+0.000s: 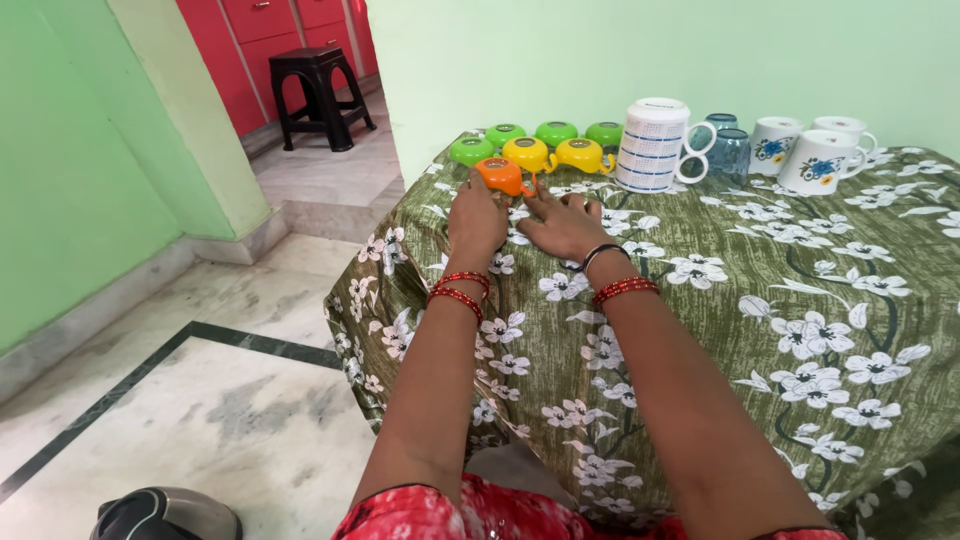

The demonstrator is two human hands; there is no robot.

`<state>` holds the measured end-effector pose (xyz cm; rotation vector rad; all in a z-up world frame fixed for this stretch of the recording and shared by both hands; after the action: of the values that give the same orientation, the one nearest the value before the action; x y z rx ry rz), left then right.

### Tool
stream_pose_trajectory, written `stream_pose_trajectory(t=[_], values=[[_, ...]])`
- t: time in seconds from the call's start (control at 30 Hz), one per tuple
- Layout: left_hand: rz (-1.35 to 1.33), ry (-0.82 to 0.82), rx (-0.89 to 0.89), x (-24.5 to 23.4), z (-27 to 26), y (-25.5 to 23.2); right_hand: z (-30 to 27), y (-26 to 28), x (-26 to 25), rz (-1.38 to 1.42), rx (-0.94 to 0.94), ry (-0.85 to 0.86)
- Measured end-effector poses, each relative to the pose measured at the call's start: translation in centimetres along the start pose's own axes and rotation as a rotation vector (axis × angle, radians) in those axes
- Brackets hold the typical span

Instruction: The person arranges several colorful cups on a floral tablecloth, then picks up a stainless steel kettle and wipes it with a cloth. The person places the cleaned kettle on the table next to the cups.

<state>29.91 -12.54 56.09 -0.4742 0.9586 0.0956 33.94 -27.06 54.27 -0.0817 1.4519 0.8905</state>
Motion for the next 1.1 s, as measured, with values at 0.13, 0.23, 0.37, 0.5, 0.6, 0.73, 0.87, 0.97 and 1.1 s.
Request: stream_pose_trajectory(t=[0.13,0.23,0.37,0.5,0.6,0.73,0.87,0.97,1.1], values=[[0.024,0.018,-0.006,0.0,0.0,0.0,0.2,-0.1,0.1,-0.014,-0.005,0.012],[0.026,0.017,-0.008,-0.2,0.0,-0.1,0.2,-0.1,0.1,-0.009,-0.016,-0.008],[-0.005,0.021,-0.016,-0.5,-0.3,-0.1,-0.2,0.0,-0.7,0.049,-0.022,-0.085],[-0.031,0.003,-0.023,-1.1,-0.8,-0.2,-1.2,0.2,-1.6,0.121,-0.004,-0.126],[-0.048,0.032,-0.031,-1.3,-1.1,-0.2,-1.6,0.5,-2.2,0.130,-0.021,-0.177],[-0.077,-0.035,-0.022,-2.0,-1.5,-0.3,-2.0,1.0,-3.0,0.109,-0.136,-0.300],[-0.098,-0.105,-0.011,-2.5,-1.9,-0.4,-2.5,1.4,-3.3,0.066,-0.183,-0.358],[-0.102,-0.127,-0.012,-2.7,-2.1,-0.4,-3.1,2.0,-3.7,0.047,-0.217,-0.416],[-0.126,-0.144,-0.019,-2.6,-2.2,-0.2,-4.0,2.6,-4.2,0.043,-0.253,-0.494]])
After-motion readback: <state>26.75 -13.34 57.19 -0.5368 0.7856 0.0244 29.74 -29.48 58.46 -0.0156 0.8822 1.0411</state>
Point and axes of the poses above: each hand's wrist, its own z-axis towards the middle knuckle, its own x-axis out of the palm, y = z × x, the point moved 8 cm from there along z, towards the middle knuckle, and after that the axes turned 14 degrees about z, right-handed, at the moved point
